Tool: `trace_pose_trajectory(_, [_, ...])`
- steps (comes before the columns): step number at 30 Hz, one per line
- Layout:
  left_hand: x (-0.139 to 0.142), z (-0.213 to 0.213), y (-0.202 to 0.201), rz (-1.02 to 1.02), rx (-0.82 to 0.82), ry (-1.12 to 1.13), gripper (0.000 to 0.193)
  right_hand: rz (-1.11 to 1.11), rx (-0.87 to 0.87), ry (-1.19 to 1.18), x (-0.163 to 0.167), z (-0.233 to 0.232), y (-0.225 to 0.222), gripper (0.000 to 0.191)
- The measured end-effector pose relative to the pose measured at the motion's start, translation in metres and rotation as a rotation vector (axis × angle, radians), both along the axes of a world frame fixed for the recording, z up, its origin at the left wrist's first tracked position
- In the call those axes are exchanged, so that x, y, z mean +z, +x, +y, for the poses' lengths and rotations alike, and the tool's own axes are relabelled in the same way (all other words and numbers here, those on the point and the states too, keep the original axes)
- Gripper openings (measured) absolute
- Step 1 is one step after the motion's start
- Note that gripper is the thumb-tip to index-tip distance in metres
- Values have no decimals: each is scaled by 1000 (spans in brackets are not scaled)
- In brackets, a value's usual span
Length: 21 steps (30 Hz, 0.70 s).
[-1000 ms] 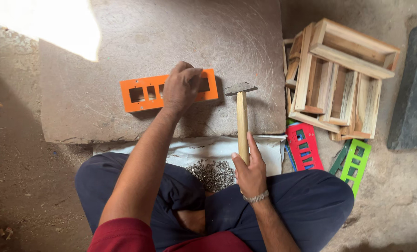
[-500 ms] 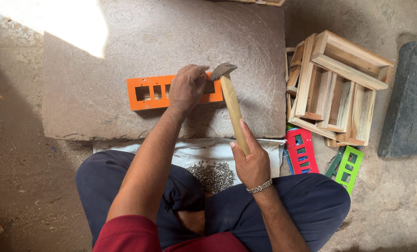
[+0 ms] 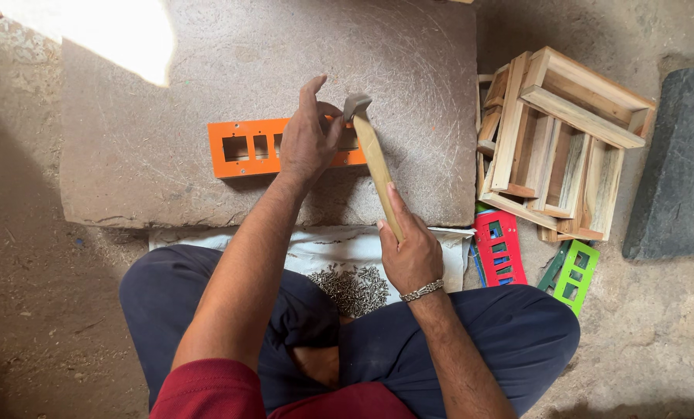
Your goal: The person sits on the floor and assembles small wooden boxes by hammering nails into colored plastic frames. They repeatedly pick up frames, align them with wooden pieces, and hammer nails to secure the components.
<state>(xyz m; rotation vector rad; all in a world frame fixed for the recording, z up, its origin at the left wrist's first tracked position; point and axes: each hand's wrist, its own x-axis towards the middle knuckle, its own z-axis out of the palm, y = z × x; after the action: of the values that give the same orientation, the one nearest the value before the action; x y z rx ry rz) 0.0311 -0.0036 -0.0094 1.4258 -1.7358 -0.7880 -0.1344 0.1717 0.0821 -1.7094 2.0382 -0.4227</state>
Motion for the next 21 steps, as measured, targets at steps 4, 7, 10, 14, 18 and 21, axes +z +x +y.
trace_pose_trajectory(4, [1,1,1,28,-2,47,69,-61,73,-222,-3,1,-4,67])
trace_pose_trajectory(7, [2,1,1,54,5,56,68,-72,99,-330,-10,3,-4,66])
trace_pose_trajectory(10, [2,1,1,47,21,48,69,-73,64,-251,-18,2,-3,67])
trace_pose_trajectory(14, [1,1,1,79,7,54,71,-86,8,-135,-21,2,-7,67])
trace_pose_trajectory(18, [0,1,3,65,13,69,74,-201,-31,-146,-16,8,-10,65])
trace_pose_trajectory(21, [1,1,4,84,13,64,80,-239,16,-209,-10,11,-8,64])
